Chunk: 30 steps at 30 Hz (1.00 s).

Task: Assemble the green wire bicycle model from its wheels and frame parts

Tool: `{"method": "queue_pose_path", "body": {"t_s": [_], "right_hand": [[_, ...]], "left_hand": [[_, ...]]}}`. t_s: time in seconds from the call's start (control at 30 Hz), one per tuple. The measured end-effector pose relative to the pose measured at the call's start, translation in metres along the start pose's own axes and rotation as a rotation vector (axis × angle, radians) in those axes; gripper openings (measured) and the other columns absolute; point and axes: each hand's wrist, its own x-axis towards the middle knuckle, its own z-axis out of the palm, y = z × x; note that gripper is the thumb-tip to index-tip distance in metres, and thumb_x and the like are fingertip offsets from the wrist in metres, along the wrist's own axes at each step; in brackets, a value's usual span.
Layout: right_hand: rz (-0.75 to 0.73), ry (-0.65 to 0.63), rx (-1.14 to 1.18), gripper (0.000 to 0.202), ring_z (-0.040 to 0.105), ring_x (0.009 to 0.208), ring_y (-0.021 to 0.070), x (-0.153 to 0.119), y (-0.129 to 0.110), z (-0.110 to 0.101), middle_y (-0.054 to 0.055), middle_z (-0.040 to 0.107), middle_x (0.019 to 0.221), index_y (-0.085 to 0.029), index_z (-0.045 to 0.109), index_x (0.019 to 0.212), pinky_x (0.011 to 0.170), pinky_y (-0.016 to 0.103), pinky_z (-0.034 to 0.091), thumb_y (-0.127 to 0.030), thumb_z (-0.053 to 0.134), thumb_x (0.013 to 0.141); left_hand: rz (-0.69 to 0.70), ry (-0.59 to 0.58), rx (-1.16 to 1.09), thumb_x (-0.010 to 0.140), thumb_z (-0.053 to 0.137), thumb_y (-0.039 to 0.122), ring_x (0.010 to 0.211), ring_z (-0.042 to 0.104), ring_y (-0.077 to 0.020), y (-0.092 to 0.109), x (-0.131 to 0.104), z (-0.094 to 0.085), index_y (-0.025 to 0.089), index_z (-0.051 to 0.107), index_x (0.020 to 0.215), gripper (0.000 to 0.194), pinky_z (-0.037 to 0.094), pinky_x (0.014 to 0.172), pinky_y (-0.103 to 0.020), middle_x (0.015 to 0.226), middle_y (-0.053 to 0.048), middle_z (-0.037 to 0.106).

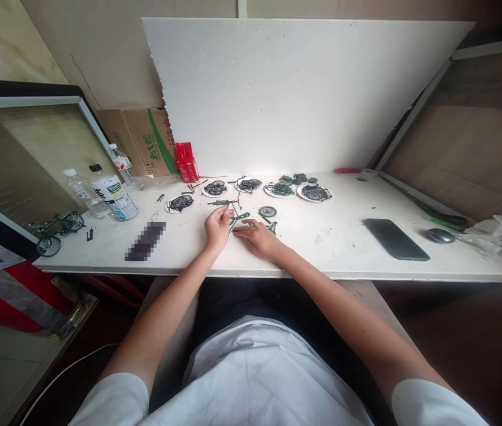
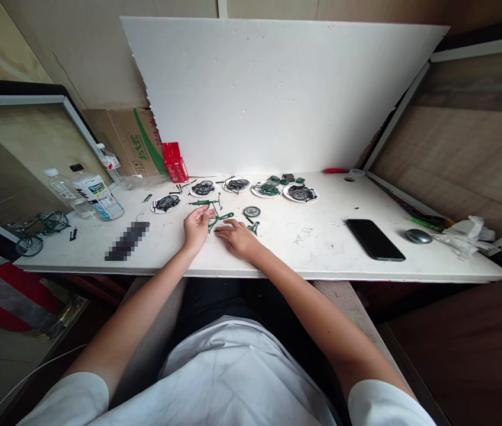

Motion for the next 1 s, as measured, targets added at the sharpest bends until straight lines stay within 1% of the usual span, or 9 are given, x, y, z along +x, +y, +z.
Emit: {"method": "queue_pose_path", "body": {"t_s": [0.23, 0.3, 0.4, 0.53, 0.6, 0.7, 0.8, 0.9, 1.0], "right_hand": [[0.065, 0.151, 0.037, 0.033, 0.061, 0.126, 0.0323, 0.003, -0.001, 0.0, 0.01, 0.08, 0.123, -0.02, 0.079, 0.123, 0.109, 0.048, 0.05, -0.01, 0.061, 0.098], [0.117, 0.188, 0.039, 0.028, 0.063, 0.119, 0.0317, 0.003, -0.002, -0.003, 0.011, 0.08, 0.117, -0.019, 0.079, 0.119, 0.104, 0.046, 0.051, -0.012, 0.061, 0.099], [0.211, 0.269, 0.085, 0.015, 0.064, 0.108, 0.0317, 0.002, -0.003, -0.007, 0.011, 0.081, 0.104, -0.02, 0.079, 0.107, 0.093, 0.043, 0.052, -0.023, 0.065, 0.102], [0.318, 0.38, 0.221, 0.007, 0.066, 0.098, 0.029, 0.002, 0.001, -0.008, 0.008, 0.079, 0.095, -0.023, 0.074, 0.094, 0.083, 0.04, 0.052, -0.029, 0.073, 0.097], [0.37, 0.435, 0.317, 0.009, 0.069, 0.094, 0.027, 0.002, 0.006, -0.007, 0.007, 0.079, 0.095, -0.022, 0.072, 0.098, 0.079, 0.038, 0.052, -0.031, 0.075, 0.095], [0.437, 0.509, 0.473, 0.022, 0.072, 0.092, 0.0258, 0.002, 0.015, -0.004, 0.009, 0.078, 0.101, -0.021, 0.072, 0.105, 0.074, 0.037, 0.054, -0.042, 0.074, 0.096], [0.441, 0.541, 0.532, 0.036, 0.074, 0.09, 0.025, 0.003, 0.022, -0.001, 0.012, 0.074, 0.109, -0.02, 0.074, 0.109, 0.083, 0.041, 0.059, -0.053, 0.06, 0.105], [0.401, 0.549, 0.562, 0.046, 0.076, 0.088, 0.0237, 0.003, 0.026, 0.002, 0.016, 0.067, 0.123, -0.019, 0.072, 0.126, 0.087, 0.045, 0.062, -0.054, 0.047, 0.11], [0.392, 0.523, 0.598, 0.044, 0.076, 0.09, 0.0234, 0.004, 0.027, 0.006, 0.018, 0.064, 0.131, -0.02, 0.065, 0.135, 0.081, 0.042, 0.064, -0.052, 0.049, 0.109]], "left_hand": [[0.059, -0.042, 0.048, 0.102, 0.066, 0.039, 0.108, 0.08, -0.0255, -0.002, -0.002, 0.0, 0.012, 0.065, 0.128, 0.038, 0.064, 0.102, -0.042, 0.12, -0.02, 0.08], [0.098, -0.049, 0.063, 0.102, 0.066, 0.042, 0.11, 0.08, -0.0253, -0.004, -0.003, -0.001, 0.014, 0.064, 0.131, 0.04, 0.063, 0.103, -0.042, 0.121, -0.019, 0.079], [0.132, -0.059, 0.078, 0.103, 0.066, 0.043, 0.111, 0.079, -0.0255, -0.004, -0.005, -0.001, 0.015, 0.064, 0.131, 0.04, 0.064, 0.103, -0.043, 0.12, -0.018, 0.08], [0.144, -0.08, 0.066, 0.101, 0.069, 0.039, 0.109, 0.08, -0.0262, 0.001, -0.008, 0.001, 0.015, 0.066, 0.132, 0.039, 0.064, 0.103, -0.044, 0.117, -0.018, 0.08], [0.143, -0.101, 0.058, 0.099, 0.072, 0.037, 0.11, 0.08, -0.0259, 0.006, -0.01, 0.002, 0.015, 0.067, 0.132, 0.04, 0.063, 0.104, -0.044, 0.118, -0.017, 0.08], [0.129, -0.154, 0.032, 0.094, 0.08, 0.036, 0.113, 0.079, -0.026, 0.012, -0.012, 0.003, 0.015, 0.068, 0.133, 0.046, 0.062, 0.106, -0.044, 0.119, -0.017, 0.081], [0.126, -0.185, 0.005, 0.09, 0.083, 0.037, 0.113, 0.079, -0.027, 0.012, -0.013, 0.003, 0.016, 0.071, 0.132, 0.048, 0.062, 0.106, -0.044, 0.118, -0.017, 0.081], [0.135, -0.191, 0.017, 0.091, 0.081, 0.04, 0.11, 0.08, -0.0286, 0.008, -0.012, 0.004, 0.016, 0.079, 0.114, 0.033, 0.062, 0.107, -0.047, 0.115, -0.016, 0.082], [0.108, -0.201, 0.037, 0.09, 0.081, 0.044, 0.111, 0.08, -0.0309, 0.004, -0.011, 0.005, 0.017, 0.082, 0.102, 0.03, 0.063, 0.107, -0.049, 0.113, -0.014, 0.084]]}}
